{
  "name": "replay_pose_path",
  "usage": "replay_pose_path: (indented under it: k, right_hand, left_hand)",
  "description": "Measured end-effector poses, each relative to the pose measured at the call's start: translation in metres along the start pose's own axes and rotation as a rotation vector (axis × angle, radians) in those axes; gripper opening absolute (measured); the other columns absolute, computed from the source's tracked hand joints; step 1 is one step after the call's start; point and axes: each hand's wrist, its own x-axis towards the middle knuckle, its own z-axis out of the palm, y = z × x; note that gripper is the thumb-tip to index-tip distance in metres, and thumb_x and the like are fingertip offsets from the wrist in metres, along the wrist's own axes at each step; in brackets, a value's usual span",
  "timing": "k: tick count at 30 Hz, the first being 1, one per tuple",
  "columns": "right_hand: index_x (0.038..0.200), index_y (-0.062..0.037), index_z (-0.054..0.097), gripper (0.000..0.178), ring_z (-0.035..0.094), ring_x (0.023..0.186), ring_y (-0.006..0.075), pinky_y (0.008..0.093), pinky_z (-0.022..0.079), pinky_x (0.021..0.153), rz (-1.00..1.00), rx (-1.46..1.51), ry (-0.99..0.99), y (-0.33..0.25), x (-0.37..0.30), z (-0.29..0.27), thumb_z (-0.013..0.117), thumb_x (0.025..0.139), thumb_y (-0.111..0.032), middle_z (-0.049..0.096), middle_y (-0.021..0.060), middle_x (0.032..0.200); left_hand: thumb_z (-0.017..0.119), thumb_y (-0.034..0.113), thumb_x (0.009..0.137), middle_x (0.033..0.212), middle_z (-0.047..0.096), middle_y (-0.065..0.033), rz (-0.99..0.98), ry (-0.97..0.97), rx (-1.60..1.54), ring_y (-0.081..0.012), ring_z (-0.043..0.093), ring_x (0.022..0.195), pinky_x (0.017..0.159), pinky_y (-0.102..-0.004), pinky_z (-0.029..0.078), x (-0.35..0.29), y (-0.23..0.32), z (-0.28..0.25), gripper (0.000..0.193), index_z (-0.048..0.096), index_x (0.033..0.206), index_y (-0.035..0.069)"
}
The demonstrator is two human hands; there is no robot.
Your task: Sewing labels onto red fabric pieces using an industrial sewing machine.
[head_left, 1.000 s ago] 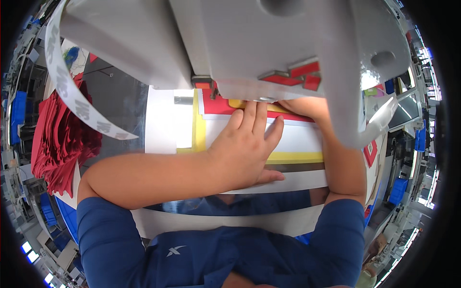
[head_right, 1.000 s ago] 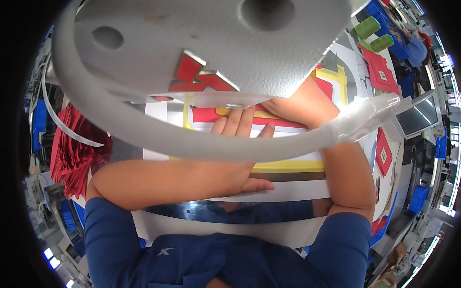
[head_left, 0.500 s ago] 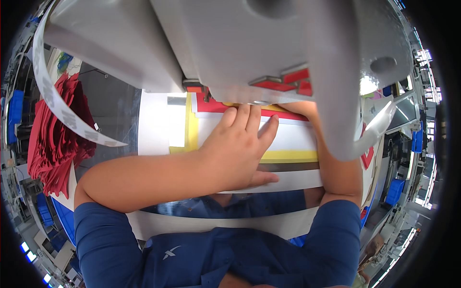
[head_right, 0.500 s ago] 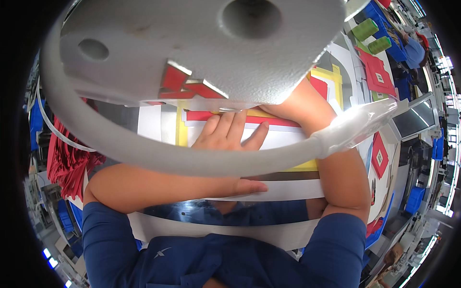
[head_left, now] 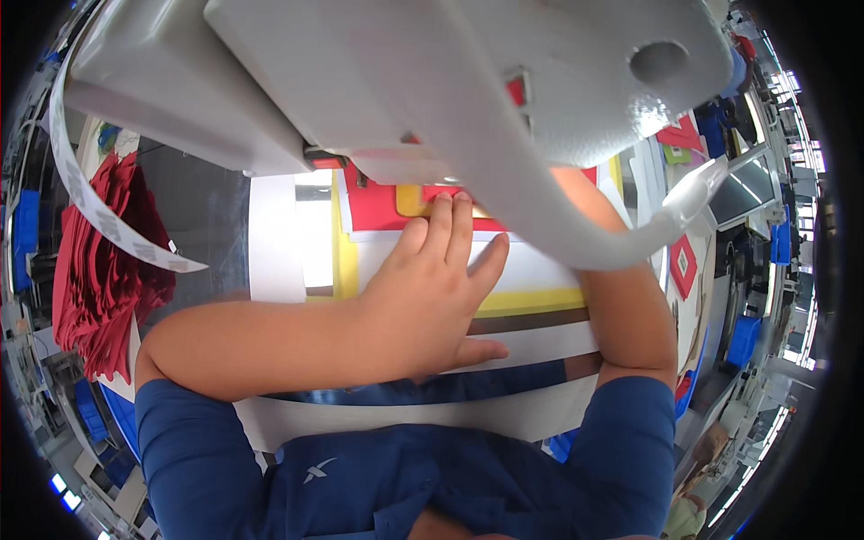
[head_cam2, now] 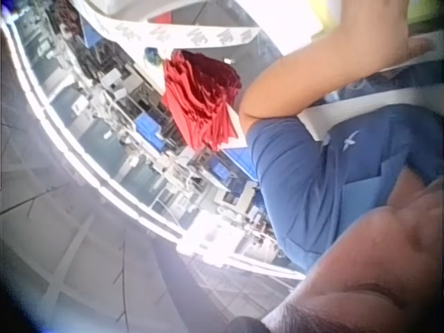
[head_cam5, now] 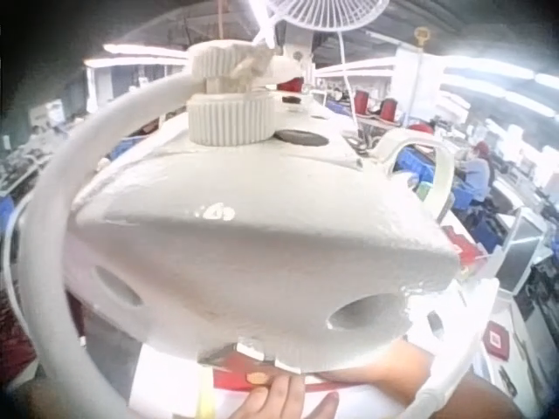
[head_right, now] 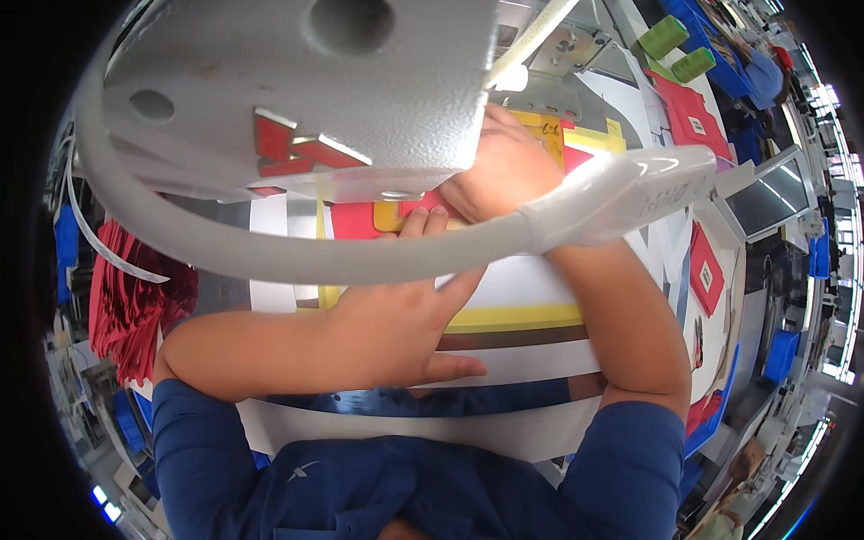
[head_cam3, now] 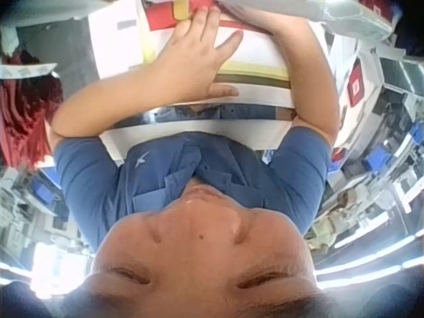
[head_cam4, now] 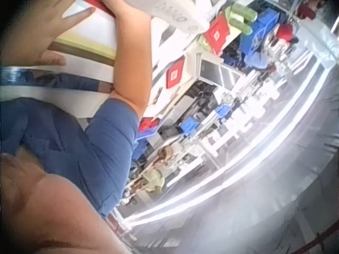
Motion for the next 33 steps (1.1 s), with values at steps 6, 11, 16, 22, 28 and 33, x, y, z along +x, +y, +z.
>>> replay_pose_path:
  k: [6,11,16,22,28,33]
  right_hand:
    - [0.093,-0.0093,0.080,0.017,0.065,0.117,0.0269,0.0461,0.048,0.108,-0.035,0.042,-0.202,-0.015,-0.005,-0.018,0.075,0.080,-0.019,0.077,0.0075,0.105]
    - [0.099,-0.0112,0.078,0.020,0.065,0.114,0.0278,0.0448,0.051,0.102,0.004,0.065,-0.159,-0.032,-0.014,-0.025,0.077,0.081,-0.019,0.075,0.0042,0.100]
    - [0.112,-0.0135,0.078,0.028,0.066,0.112,0.0302,0.0464,0.054,0.101,-0.032,-0.035,-0.088,-0.042,-0.019,-0.024,0.075,0.084,-0.017,0.075,0.0065,0.098]
    - [0.130,-0.0095,0.077,0.042,0.076,0.103,0.0375,0.0517,0.060,0.094,0.051,0.170,-0.141,-0.033,-0.039,-0.018,0.068,0.090,-0.019,0.078,0.0116,0.124]
    - [0.107,-0.0081,0.077,0.020,0.066,0.124,0.0364,0.0486,0.047,0.113,0.595,-0.025,0.347,0.019,-0.091,-0.084,0.070,0.089,-0.012,0.072,0.0146,0.133]
    - [0.116,-0.0064,0.064,0.031,0.049,0.145,0.0517,0.0573,0.039,0.121,0.976,-0.735,0.642,0.105,-0.209,-0.138,0.072,0.087,-0.016,0.050,0.0328,0.159]
  left_hand:
    - [0.065,0.082,0.088,0.152,0.047,-0.0471,0.027,-0.024,0.015,-0.0571,0.045,0.143,0.117,-0.0525,0.037,-0.013,0.009,-0.003,0.108,0.054,0.157,-0.001]
    - [0.061,0.083,0.090,0.154,0.039,-0.0523,0.055,-0.075,0.026,-0.0634,0.040,0.146,0.120,-0.0627,0.033,-0.021,0.017,0.000,0.105,0.053,0.159,0.004]
    - [0.062,0.083,0.089,0.152,0.041,-0.0530,0.095,-0.114,0.040,-0.0623,0.044,0.143,0.116,-0.0602,0.037,-0.026,0.024,-0.001,0.104,0.054,0.159,0.006]
    - [0.071,0.078,0.086,0.153,0.038,-0.0517,0.090,-0.101,0.045,-0.0626,0.042,0.144,0.114,-0.0622,0.037,-0.029,0.024,0.003,0.102,0.053,0.160,0.010]
    - [0.079,0.072,0.083,0.155,0.035,-0.0513,0.078,-0.095,0.137,-0.0644,0.042,0.141,0.114,-0.0648,0.036,-0.036,0.023,0.004,0.102,0.052,0.160,0.012]
    - [0.078,0.073,0.084,0.153,0.036,-0.0520,0.107,-0.074,0.175,-0.0642,0.042,0.141,0.116,-0.0650,0.035,-0.035,0.023,0.004,0.102,0.052,0.160,0.010]
